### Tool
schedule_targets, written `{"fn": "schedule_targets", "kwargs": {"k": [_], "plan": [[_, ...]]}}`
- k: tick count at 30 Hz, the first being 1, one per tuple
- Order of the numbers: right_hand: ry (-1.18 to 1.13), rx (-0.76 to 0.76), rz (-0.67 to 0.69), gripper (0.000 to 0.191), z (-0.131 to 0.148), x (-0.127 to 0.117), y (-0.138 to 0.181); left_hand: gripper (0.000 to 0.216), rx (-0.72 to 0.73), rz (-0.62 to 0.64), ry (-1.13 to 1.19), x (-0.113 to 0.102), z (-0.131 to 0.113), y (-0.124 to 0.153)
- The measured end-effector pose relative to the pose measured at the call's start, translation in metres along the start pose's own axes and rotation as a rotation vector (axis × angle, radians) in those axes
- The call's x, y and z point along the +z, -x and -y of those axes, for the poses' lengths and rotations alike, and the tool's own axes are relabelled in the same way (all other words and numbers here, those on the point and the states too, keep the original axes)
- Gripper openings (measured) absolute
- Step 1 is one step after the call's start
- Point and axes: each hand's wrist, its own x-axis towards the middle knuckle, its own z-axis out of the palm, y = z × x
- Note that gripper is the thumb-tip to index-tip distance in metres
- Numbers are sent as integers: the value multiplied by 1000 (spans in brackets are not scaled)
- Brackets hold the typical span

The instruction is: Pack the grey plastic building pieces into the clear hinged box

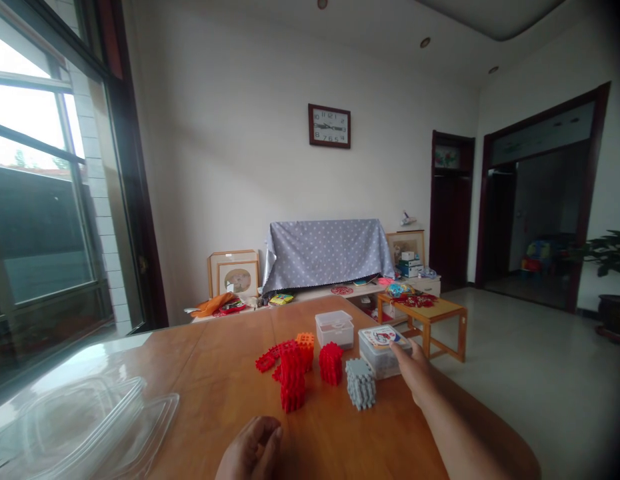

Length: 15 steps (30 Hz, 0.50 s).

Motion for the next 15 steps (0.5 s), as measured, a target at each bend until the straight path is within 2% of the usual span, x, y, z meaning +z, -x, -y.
{"fn": "schedule_targets", "kwargs": {"k": [7, 11, 15], "plan": [[-28, -15, -11, 80, -1, 3, 5, 36, -4, -6, 6, -1, -6, 4], [-47, -34, 2, 68, 3, 1, 10, 37, -17, -2, 20, -3, -11, 7], [-63, -51, 13, 65, 6, 0, 13, 37, -21, -18, 17, -4, -12, 6]]}}
